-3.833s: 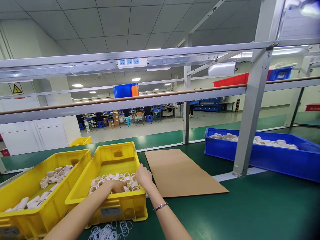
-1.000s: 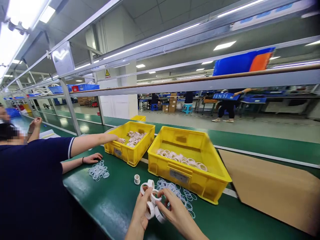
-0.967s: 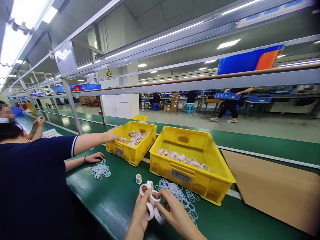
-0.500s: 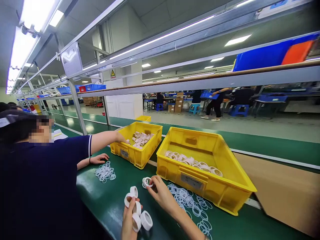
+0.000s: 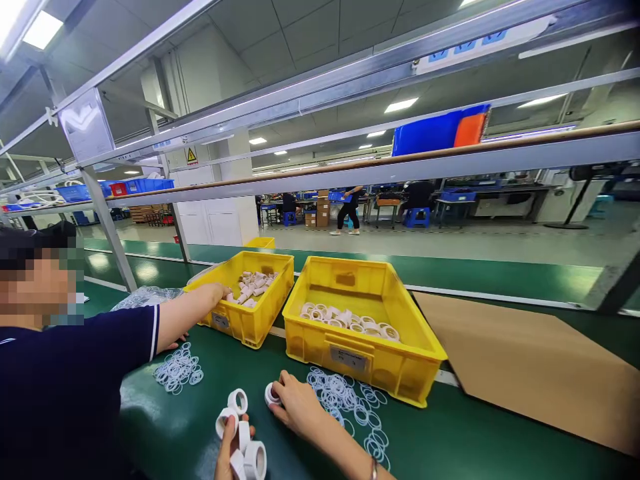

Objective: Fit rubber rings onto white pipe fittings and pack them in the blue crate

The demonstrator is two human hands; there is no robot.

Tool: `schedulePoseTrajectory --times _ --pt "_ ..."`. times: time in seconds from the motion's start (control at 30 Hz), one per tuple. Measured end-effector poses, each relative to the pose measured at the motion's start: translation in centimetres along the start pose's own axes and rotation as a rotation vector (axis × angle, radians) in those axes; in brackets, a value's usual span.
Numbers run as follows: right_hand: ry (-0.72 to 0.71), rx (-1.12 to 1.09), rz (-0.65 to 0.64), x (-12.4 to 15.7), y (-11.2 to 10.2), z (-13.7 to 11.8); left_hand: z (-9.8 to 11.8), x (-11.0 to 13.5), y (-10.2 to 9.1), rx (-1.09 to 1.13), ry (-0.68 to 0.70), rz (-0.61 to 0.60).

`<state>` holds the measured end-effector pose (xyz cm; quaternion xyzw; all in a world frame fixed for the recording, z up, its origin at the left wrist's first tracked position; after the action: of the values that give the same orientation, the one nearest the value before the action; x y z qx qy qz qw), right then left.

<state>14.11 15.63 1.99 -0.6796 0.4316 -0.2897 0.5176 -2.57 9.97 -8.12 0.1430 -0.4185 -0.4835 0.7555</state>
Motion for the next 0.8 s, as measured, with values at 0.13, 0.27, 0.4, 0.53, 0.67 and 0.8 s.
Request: schedulePoseTrajectory --times 0.13,0.27,0.4,0.53,0.67,0.8 --pt "-0.001 0.027 -0.064 3.7 -0.2 0.3 0.5 0.6 0.7 0.011 0.084 0.020" --pt "0.005 0.046 -0.139 6.4 -0.2 -0.1 0.3 1.4 1.9 -0.042 0.159 0.004" --pt "-0.008 0.075 -0.167 7.1 1.0 -1.3 -0.6 2.3 3.6 -0.119 0.155 -0.101" --pt "-0.019 0.105 -0.139 6.9 2.5 -1.9 -1.2 2.7 4.7 -0.172 0.163 -0.159" --pt "-0.023 0.129 -0.114 7.2 2.5 -1.9 -1.1 2.5 4.6 -0.155 0.141 -0.149" --pt "-0.011 0.118 -0.075 7.7 1.7 -1.4 -0.6 2.2 4.4 -0.097 0.116 -0.108"
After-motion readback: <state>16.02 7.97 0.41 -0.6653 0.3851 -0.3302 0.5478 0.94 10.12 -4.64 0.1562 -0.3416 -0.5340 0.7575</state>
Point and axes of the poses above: each hand's wrist, its own x-axis away from the middle knuckle, its own y-axis out of the palm, z = x × y, the point moved 4 cm from there along -x, towards the middle knuckle, and after that the axes turned 4 degrees about -z, right-handed, at the moved point
